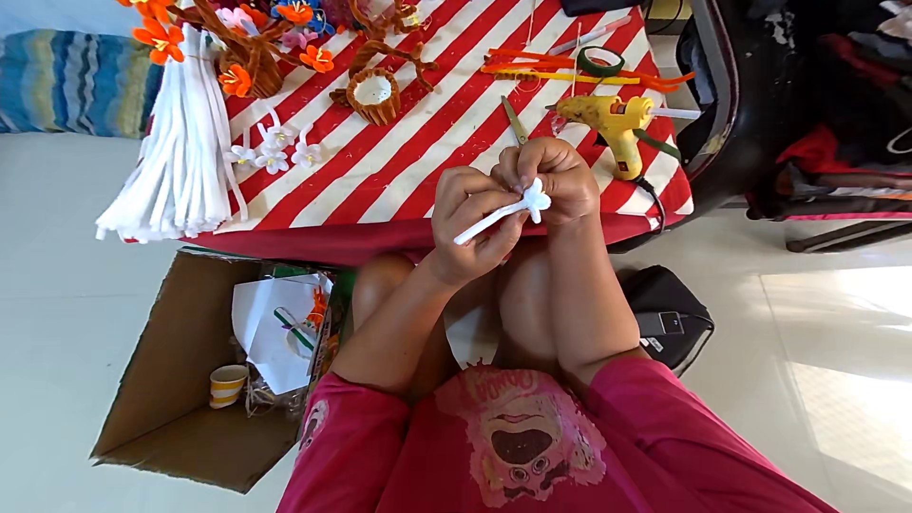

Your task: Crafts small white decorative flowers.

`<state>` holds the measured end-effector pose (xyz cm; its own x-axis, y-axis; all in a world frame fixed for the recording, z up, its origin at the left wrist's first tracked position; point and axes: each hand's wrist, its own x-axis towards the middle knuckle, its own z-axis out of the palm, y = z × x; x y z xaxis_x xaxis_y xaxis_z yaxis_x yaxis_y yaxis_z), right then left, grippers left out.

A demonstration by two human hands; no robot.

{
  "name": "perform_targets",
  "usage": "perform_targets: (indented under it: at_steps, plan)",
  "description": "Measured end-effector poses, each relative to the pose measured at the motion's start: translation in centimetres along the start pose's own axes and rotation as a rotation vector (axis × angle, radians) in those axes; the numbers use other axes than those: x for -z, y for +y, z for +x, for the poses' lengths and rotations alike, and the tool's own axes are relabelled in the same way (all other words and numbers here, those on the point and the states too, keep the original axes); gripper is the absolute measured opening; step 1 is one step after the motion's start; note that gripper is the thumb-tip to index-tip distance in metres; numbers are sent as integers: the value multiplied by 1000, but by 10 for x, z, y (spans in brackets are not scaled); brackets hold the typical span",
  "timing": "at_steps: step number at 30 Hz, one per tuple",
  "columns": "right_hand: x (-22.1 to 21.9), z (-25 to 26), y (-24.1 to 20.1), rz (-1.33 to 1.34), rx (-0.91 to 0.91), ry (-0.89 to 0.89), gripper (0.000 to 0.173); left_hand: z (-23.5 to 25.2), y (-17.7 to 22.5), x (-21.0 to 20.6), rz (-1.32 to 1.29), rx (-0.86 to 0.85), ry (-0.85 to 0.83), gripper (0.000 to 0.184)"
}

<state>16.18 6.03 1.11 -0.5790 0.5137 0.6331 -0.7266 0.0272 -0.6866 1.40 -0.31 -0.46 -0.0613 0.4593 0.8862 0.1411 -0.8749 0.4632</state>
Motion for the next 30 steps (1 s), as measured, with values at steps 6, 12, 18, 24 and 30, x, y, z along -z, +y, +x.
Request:
perform_targets:
  at_steps: [6, 12, 18, 24, 30]
  plan:
    - [-1, 0, 0, 16, -19, 40, 9, 3, -3, 3, 32, -28, 13, 14]
    - [0, 0, 1, 37, -43, 49, 9, 3, -5, 5, 71, -38, 11, 16]
    - [-1, 0, 1, 41, -64, 105, 9, 6, -4, 6, -6, 51, -25, 14]
    - [-14, 2, -4, -83, -94, 252, 9, 10, -12, 12, -480, 414, -34, 11]
    - [-39, 7, -11, -387, -127, 442, 15, 18, -19, 24, -865, 700, -14, 19]
